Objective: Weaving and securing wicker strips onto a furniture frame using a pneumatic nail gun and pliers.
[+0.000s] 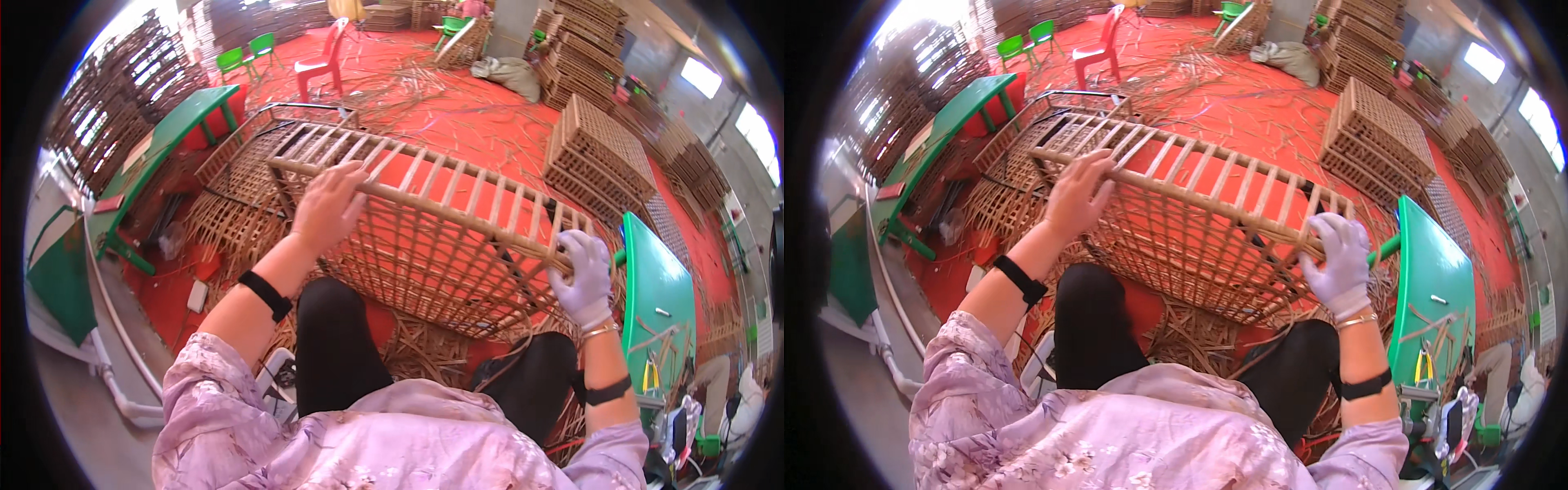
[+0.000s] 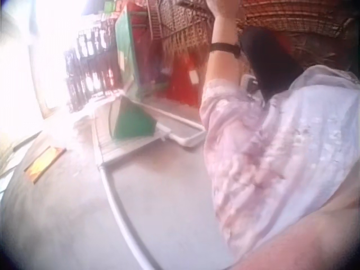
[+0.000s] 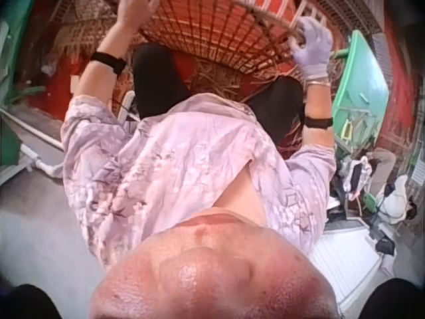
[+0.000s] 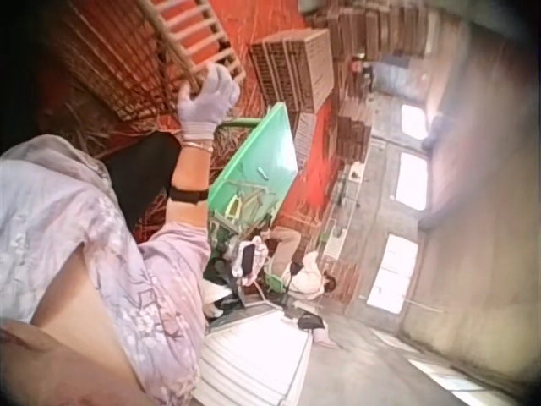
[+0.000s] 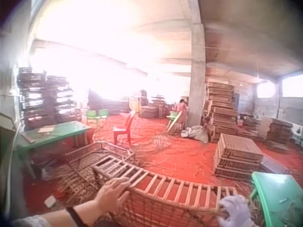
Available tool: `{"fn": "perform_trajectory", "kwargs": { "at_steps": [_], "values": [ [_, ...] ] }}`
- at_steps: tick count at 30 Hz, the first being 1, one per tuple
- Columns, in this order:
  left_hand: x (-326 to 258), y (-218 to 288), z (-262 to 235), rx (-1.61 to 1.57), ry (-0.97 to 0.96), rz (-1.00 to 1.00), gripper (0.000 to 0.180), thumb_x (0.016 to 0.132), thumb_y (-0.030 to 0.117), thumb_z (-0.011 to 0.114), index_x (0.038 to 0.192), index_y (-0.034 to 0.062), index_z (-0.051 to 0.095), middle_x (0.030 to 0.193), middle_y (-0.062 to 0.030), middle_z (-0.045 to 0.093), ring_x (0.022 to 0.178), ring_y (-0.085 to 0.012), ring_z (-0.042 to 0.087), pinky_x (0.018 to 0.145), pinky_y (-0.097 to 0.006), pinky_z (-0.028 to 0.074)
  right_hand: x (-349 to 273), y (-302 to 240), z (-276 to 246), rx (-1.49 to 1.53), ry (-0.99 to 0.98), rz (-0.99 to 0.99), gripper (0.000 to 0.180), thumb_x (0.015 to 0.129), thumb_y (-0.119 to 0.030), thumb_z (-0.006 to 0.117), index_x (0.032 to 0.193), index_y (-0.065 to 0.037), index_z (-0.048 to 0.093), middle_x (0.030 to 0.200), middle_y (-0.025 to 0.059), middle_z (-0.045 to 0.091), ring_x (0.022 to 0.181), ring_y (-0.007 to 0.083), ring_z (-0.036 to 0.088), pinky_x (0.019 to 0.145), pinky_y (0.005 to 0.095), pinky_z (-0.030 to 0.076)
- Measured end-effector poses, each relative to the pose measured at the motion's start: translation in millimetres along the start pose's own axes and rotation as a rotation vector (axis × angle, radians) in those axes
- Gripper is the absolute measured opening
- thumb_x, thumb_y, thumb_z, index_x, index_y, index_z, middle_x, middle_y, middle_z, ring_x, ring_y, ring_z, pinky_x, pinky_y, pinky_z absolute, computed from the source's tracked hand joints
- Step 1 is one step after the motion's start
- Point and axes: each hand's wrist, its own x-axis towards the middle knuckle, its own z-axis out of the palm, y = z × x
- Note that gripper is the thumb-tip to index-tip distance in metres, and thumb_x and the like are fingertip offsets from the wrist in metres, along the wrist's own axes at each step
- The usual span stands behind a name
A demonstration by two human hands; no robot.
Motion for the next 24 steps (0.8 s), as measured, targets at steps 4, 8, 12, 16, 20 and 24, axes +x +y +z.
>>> {"fn": "perform_trajectory", "kwargs": {
  "at_steps": [4, 8, 12, 16, 20, 24],
  "values": [
    [-38, -69, -27, -0.042, 0.086, -0.351, 0.023, 0.09, 0.012, 0.058, 0.112, 0.0101, 0.056, 0.112, -0.0098, 0.059, 0.089, -0.0278, 0.064, 0.078, -0.04, 0.051, 14, -18, 2, 0.072, -0.037, -0.034, 0.049, 0.071, -0.011, 0.07, 0.118, -0.01, 0.057, 0.119, 0.0114, 0.057, 0.116, 0.0331, 0.051, 0.105, 0.0482, 0.033],
    [-56, -108, -33, -0.026, 0.012, -0.589, 0.027, 0.091, 0.016, 0.058, 0.117, 0.0085, 0.055, 0.115, -0.0114, 0.059, 0.075, -0.0253, 0.065, 0.074, -0.039, 0.052, 49, -53, 14, 0.14, -0.036, -0.118, 0.048, 0.074, -0.017, 0.072, 0.119, -0.008, 0.057, 0.119, 0.0117, 0.057, 0.114, 0.0341, 0.052, 0.101, 0.0468, 0.037],
    [-54, -122, -31, -0.044, -0.087, -0.73, 0.045, 0.091, 0.023, 0.06, 0.13, 0.0035, 0.048, 0.13, -0.0147, 0.055, 0.09, -0.0283, 0.065, 0.085, -0.04, 0.05, 79, -84, 49, 0.162, -0.06, -0.122, 0.052, 0.075, -0.028, 0.074, 0.121, -0.01, 0.057, 0.12, 0.011, 0.057, 0.111, 0.0327, 0.053, 0.099, 0.0449, 0.038],
    [-66, -150, -20, 0.062, -0.058, -0.669, 0.045, 0.091, 0.021, 0.06, 0.132, 0.0056, 0.045, 0.127, -0.0144, 0.058, 0.084, -0.0261, 0.066, 0.08, -0.04, 0.051, 103, -117, 79, 0.174, -0.113, -0.098, 0.058, 0.076, -0.033, 0.074, 0.125, -0.01, 0.055, 0.123, 0.011, 0.056, 0.114, 0.0314, 0.052, 0.101, 0.0445, 0.038],
    [-59, -163, -24, -0.027, -0.194, -0.728, 0.039, 0.091, 0.022, 0.059, 0.125, 0.003, 0.051, 0.12, -0.0159, 0.06, 0.105, -0.0334, 0.061, 0.088, -0.043, 0.049, 109, -125, 108, 0.069, -0.085, -0.052, 0.065, 0.075, -0.038, 0.075, 0.13, -0.011, 0.052, 0.129, 0.0103, 0.053, 0.122, 0.03, 0.049, 0.105, 0.0454, 0.034],
    [-66, -190, -30, 0.166, -0.268, -0.473, 0.026, 0.092, 0.022, 0.059, 0.11, 0.0051, 0.064, 0.106, -0.0157, 0.063, 0.093, -0.0344, 0.063, 0.081, -0.042, 0.05, 117, -131, 115, -0.028, -0.102, -0.022, 0.066, 0.075, -0.04, 0.075, 0.13, -0.011, 0.053, 0.132, 0.0096, 0.052, 0.123, 0.028, 0.048, 0.106, 0.0445, 0.033]
  ]
}}
